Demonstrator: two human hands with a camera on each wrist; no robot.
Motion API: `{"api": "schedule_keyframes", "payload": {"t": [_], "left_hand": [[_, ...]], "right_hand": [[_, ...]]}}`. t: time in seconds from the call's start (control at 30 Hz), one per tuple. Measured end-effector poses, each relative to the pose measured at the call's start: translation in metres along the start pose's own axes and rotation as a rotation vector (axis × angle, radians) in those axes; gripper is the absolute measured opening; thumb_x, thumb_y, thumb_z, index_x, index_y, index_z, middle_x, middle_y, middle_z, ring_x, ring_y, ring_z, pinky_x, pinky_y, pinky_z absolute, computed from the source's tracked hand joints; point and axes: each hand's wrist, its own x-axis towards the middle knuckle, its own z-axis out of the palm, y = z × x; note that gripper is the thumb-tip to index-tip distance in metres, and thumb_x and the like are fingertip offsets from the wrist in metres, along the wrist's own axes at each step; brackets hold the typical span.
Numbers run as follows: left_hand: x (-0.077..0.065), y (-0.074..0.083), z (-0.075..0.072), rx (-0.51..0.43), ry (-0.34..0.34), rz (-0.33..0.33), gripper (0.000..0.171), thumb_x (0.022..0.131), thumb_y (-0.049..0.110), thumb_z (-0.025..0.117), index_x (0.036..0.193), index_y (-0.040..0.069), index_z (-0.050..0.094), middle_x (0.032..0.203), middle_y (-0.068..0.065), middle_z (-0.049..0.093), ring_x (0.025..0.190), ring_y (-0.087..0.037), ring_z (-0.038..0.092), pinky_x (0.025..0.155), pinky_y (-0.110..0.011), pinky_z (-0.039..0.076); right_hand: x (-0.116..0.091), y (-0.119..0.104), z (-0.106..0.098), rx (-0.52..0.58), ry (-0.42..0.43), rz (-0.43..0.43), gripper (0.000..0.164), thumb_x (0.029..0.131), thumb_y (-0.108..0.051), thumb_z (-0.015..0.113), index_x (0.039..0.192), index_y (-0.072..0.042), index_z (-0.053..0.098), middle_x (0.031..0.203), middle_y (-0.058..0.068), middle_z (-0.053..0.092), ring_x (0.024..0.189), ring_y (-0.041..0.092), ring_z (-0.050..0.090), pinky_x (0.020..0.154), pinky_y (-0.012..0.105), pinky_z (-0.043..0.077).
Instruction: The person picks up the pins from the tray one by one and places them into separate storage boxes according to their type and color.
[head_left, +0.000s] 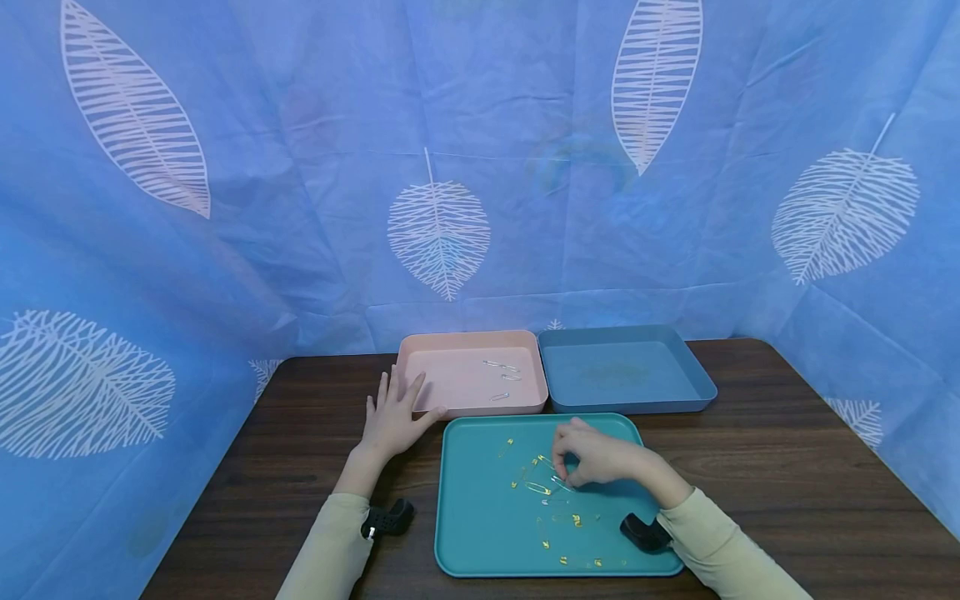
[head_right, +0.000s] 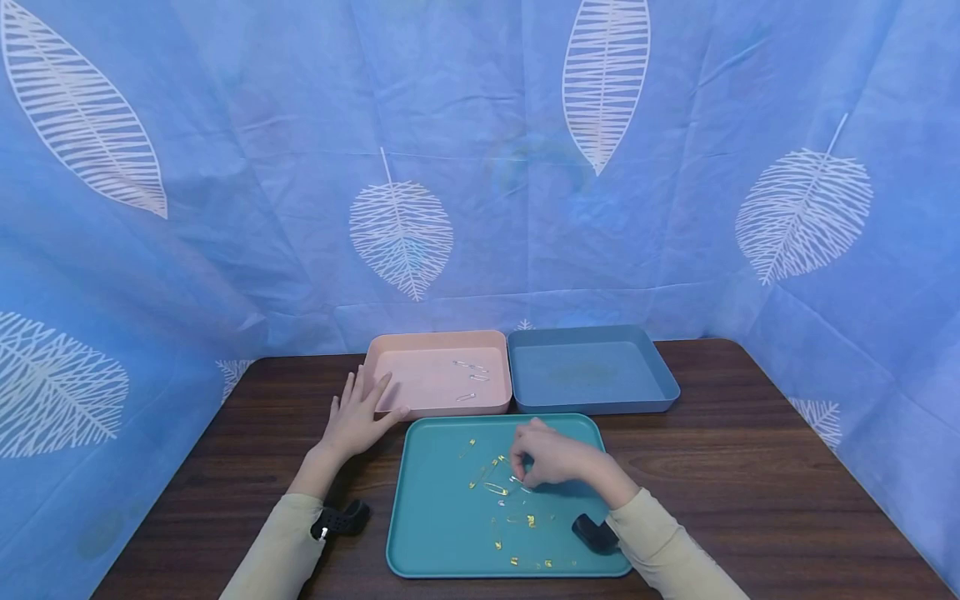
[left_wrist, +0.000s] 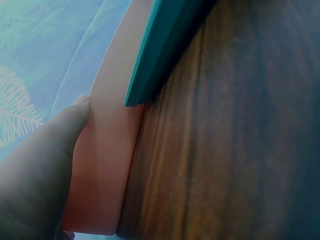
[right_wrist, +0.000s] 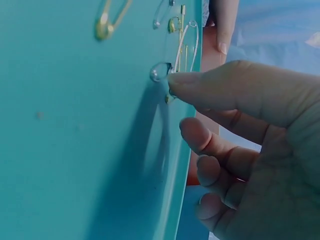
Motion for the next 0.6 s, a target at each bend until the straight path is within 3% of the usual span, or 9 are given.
{"api": "schedule_keyframes", "payload": {"t": [0.6], "left_hand": [[0.0, 0.0, -0.001, 0.015, -0.018, -0.004, 0.083, 0.088, 0.07, 0.05, 0.155, 0.029, 0.025, 0.165, -0.018, 0.002, 0.151, -0.042, -0.001, 0.111, -0.075, 0.007]], "right_hand": [[0.009, 0.0, -0.012, -0.037, 0.081, -0.069, 0.024, 0.077, -0.002, 0.071, 0.069, -0.021, 0.058, 0.091, -0.006, 0.049, 0.087, 0.014, 0.036, 0.075, 0.028, 0.033]]}}
